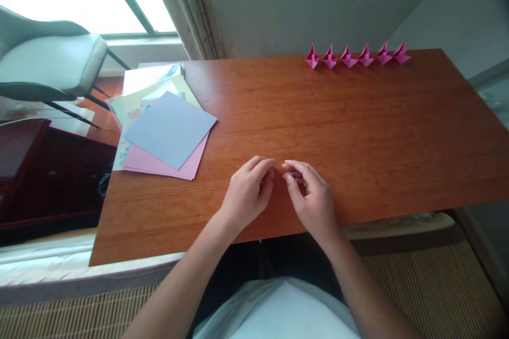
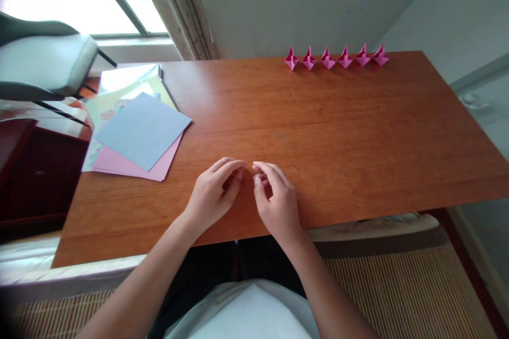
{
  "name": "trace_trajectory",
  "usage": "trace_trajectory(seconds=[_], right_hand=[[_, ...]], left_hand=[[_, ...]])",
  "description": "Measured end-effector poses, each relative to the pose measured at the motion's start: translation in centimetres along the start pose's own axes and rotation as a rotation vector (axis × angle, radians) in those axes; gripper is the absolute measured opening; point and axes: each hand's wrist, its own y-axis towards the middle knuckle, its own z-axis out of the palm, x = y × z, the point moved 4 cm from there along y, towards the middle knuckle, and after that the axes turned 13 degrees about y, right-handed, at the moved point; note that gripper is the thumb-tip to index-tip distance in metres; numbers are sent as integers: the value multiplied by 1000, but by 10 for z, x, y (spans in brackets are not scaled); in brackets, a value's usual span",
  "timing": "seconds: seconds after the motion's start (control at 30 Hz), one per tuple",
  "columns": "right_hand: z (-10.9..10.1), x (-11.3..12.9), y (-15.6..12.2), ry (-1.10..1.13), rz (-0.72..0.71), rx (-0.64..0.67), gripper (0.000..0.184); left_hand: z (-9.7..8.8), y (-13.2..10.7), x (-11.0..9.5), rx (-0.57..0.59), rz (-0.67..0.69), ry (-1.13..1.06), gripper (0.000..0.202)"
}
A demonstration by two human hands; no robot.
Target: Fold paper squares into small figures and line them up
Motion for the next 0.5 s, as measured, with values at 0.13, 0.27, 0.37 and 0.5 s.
trace_trajectory(seconds=[0.13, 0.27, 0.37, 0.5], right_hand=[[-13, -4, -9, 81, 56, 22, 22], [-15, -5, -10, 99, 67, 53, 21], [-12, -3, -8, 66, 52, 59, 19], [-6, 3, -9, -38, -9, 102, 18]], left_hand=[[-32, -46, -8, -117, 73, -103, 25], [-26, -129, -31, -73, 220, -67, 27], [19, -170, -28, 170, 153, 283, 36], [74, -172, 2, 512, -57, 667, 44]])
